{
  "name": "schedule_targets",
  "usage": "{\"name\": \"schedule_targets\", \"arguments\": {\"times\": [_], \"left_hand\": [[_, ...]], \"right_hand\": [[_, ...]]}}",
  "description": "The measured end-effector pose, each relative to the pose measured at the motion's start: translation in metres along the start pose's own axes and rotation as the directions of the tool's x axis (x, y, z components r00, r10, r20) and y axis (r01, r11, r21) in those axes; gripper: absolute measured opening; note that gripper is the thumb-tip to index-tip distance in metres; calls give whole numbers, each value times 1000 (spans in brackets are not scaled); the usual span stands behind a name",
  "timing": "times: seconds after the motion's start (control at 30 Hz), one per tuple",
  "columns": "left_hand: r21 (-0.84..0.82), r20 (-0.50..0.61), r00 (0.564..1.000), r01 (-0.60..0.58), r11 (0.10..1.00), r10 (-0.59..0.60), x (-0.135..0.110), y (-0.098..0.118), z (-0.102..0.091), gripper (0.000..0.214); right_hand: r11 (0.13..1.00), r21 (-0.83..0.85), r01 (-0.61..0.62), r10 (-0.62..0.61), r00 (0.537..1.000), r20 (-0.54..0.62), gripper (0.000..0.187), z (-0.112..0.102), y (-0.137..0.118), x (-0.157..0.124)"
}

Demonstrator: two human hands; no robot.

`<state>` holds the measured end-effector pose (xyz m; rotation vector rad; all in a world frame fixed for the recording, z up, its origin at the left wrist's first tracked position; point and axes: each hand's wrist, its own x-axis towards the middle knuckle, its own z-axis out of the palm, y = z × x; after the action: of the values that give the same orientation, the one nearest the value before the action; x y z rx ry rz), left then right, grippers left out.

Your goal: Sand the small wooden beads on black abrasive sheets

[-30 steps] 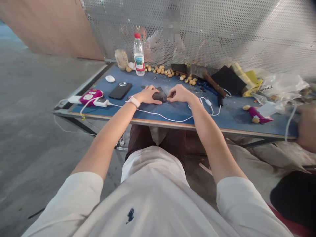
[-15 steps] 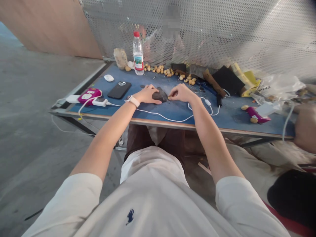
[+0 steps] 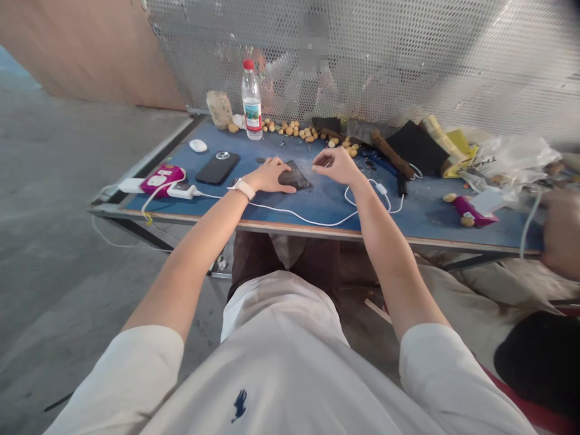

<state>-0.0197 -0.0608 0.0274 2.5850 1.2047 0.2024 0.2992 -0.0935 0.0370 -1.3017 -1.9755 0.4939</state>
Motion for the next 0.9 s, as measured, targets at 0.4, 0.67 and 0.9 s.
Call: {"name": "schedule_targets", "arguments": {"times": [0.4, 0.67, 0.9], "left_hand": [[37, 126, 988, -98, 994, 93, 39, 3, -10, 136], [2, 208, 973, -105, 994, 103, 55, 3, -18, 141], [-87, 149, 980, -118, 989, 130, 34, -4, -14, 140]], "right_hand": [[971, 214, -103, 87, 993, 84, 48, -15, 7, 23], [950, 305, -63, 39, 995, 87, 33, 13, 19, 1], [930, 366, 39, -2, 995, -101, 22, 21, 45, -9]]}}
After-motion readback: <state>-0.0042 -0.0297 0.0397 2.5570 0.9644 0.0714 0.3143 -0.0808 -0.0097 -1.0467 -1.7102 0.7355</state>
